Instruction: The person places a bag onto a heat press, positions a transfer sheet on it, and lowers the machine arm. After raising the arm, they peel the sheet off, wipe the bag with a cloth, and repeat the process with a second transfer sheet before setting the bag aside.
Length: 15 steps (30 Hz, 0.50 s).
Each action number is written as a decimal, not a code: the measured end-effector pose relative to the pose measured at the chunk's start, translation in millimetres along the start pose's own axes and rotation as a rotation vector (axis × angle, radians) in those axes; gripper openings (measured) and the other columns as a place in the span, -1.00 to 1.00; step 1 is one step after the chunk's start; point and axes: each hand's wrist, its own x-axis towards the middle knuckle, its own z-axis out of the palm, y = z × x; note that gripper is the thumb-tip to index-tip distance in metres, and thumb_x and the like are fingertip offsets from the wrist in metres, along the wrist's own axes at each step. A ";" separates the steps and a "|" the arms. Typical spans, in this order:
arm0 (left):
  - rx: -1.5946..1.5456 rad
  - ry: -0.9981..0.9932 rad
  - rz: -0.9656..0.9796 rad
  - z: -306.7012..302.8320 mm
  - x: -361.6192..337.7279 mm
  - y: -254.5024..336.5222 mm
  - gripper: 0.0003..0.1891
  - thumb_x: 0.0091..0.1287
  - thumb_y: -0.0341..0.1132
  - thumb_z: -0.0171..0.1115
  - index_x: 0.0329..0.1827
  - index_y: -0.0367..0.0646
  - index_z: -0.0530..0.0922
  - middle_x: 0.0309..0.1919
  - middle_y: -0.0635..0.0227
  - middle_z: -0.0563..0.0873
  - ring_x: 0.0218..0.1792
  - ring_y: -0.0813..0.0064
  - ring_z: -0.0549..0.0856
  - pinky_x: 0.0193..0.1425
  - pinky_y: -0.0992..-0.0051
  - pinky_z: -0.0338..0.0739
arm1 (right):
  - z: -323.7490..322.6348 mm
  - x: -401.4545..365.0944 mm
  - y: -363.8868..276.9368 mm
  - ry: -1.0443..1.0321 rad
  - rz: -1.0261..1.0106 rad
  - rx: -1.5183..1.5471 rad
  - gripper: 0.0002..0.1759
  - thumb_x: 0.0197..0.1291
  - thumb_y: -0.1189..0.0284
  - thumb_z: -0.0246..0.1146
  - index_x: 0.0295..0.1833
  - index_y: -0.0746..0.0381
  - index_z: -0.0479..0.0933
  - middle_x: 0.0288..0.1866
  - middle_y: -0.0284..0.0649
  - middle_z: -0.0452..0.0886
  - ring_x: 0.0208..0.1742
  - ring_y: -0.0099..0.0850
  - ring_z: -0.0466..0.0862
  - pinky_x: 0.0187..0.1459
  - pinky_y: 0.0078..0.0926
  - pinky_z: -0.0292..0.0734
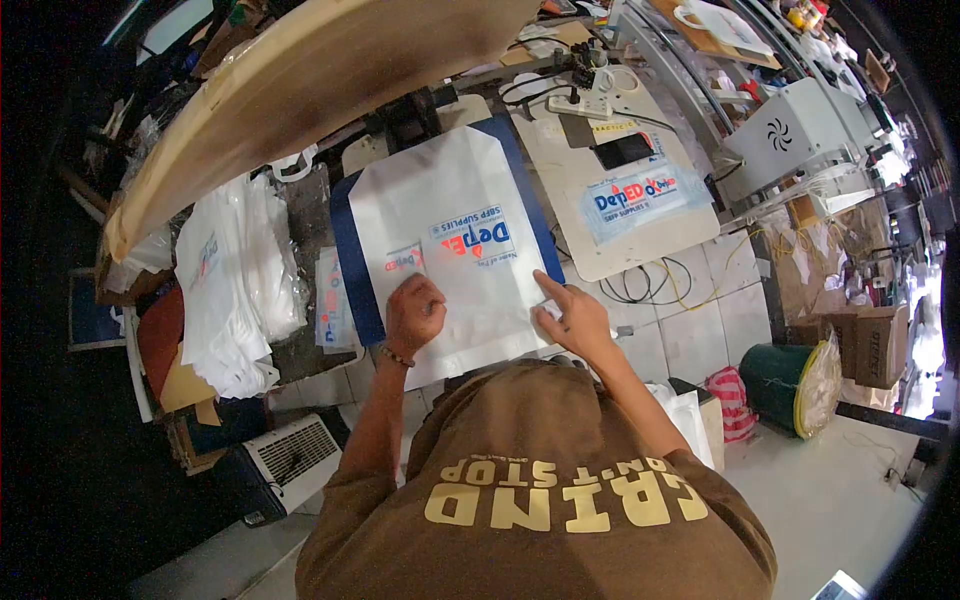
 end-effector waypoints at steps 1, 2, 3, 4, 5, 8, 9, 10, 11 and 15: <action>0.029 -0.059 -0.006 -7.3 4.8 0.5 -0.87 0.02 -0.58 0.30 -0.45 -0.16 0.55 -0.44 0.23 0.61 -0.35 0.13 0.68 -0.25 0.24 0.59 | 0.4 0.1 0.0 0.005 0.000 -0.008 -0.31 0.20 0.11 0.35 0.48 -0.06 0.47 -0.32 -0.03 0.63 -0.29 -0.06 0.69 -0.21 -0.08 0.59; 0.058 -0.118 -0.012 -12.9 8.4 -1.6 -0.86 0.04 -0.59 0.31 -0.44 -0.16 0.55 -0.41 0.23 0.62 -0.35 0.12 0.69 -0.23 0.24 0.60 | 0.4 0.1 0.1 0.010 -0.002 -0.017 -0.31 0.20 0.11 0.35 0.48 -0.07 0.47 -0.32 -0.04 0.63 -0.29 -0.06 0.69 -0.21 -0.08 0.59; 0.058 -0.116 -0.013 -16.4 8.9 -9.1 -0.86 0.04 -0.59 0.31 -0.44 -0.16 0.55 -0.41 0.23 0.62 -0.35 0.12 0.69 -0.23 0.24 0.60 | 0.0 0.0 -0.1 0.009 -0.003 -0.019 -0.31 0.20 0.11 0.35 0.48 -0.07 0.47 -0.32 -0.04 0.63 -0.29 -0.06 0.69 -0.21 -0.08 0.59; 0.088 -0.150 -0.045 -19.6 8.1 -18.9 -0.87 0.06 -0.59 0.33 -0.42 -0.16 0.56 -0.35 0.21 0.65 -0.31 0.13 0.70 -0.18 0.25 0.62 | -0.3 -0.2 -0.5 0.005 0.006 -0.008 -0.32 0.21 0.11 0.35 0.47 -0.07 0.48 -0.32 -0.04 0.63 -0.29 -0.06 0.69 -0.21 -0.08 0.59; 0.119 -0.185 -0.076 -21.6 9.1 -27.1 -0.87 0.08 -0.58 0.34 -0.40 -0.17 0.57 -0.28 0.20 0.68 -0.28 0.13 0.72 -0.14 0.27 0.65 | 0.1 0.0 -1.1 0.003 0.015 0.004 -0.32 0.21 0.11 0.35 0.47 -0.07 0.48 -0.32 -0.04 0.63 -0.28 -0.06 0.69 -0.21 -0.08 0.59; 0.073 0.110 -0.018 -22.8 22.3 -37.3 -0.85 0.14 -0.53 0.38 -0.23 -0.18 0.65 -0.13 0.18 0.72 -0.14 0.18 0.76 -0.02 0.31 0.67 | 4.2 -0.4 1.7 0.030 -0.005 -0.012 -0.33 0.22 0.11 0.35 0.46 -0.06 0.49 -0.31 -0.04 0.63 -0.27 -0.07 0.69 -0.20 -0.08 0.59; -0.005 0.212 -0.107 -21.1 24.5 -36.3 -0.70 0.15 -0.50 0.43 -0.03 -0.18 0.68 0.00 0.17 0.72 0.01 0.25 0.74 0.07 0.33 0.67 | 4.3 -1.2 2.0 0.024 -0.008 -0.011 -0.33 0.22 0.11 0.35 0.46 -0.06 0.49 -0.31 -0.04 0.63 -0.27 -0.07 0.69 -0.20 -0.08 0.59; 0.001 0.215 -0.115 -26.5 27.6 -34.6 -0.70 0.15 -0.50 0.43 -0.03 -0.18 0.68 0.00 0.17 0.72 0.01 0.25 0.74 0.07 0.33 0.67 | 3.5 -1.3 1.7 0.037 -0.021 -0.021 -0.33 0.23 0.11 0.35 0.47 -0.05 0.49 -0.27 -0.03 0.66 -0.34 -0.12 0.69 -0.22 -0.13 0.58; -0.092 0.206 -0.213 -32.5 30.0 -34.0 -0.65 0.16 -0.49 0.43 0.04 -0.16 0.67 0.06 0.16 0.71 0.04 0.27 0.73 0.09 0.33 0.67 | 3.0 -0.6 1.2 0.049 -0.036 -0.029 -0.33 0.23 0.12 0.35 0.47 -0.04 0.49 -0.23 -0.02 0.69 -0.40 -0.17 0.69 -0.24 -0.17 0.58; 0.042 -0.166 -0.063 -50.7 12.4 -68.3 -0.53 0.19 -0.40 0.44 0.21 -0.09 0.61 0.26 0.15 0.64 0.28 0.27 0.60 0.34 0.26 0.51 | 4.8 1.8 1.9 0.048 -0.032 -0.001 -0.31 0.20 0.15 0.37 0.48 -0.03 0.48 -0.18 0.00 0.71 -0.17 -0.03 0.72 -0.14 -0.12 0.61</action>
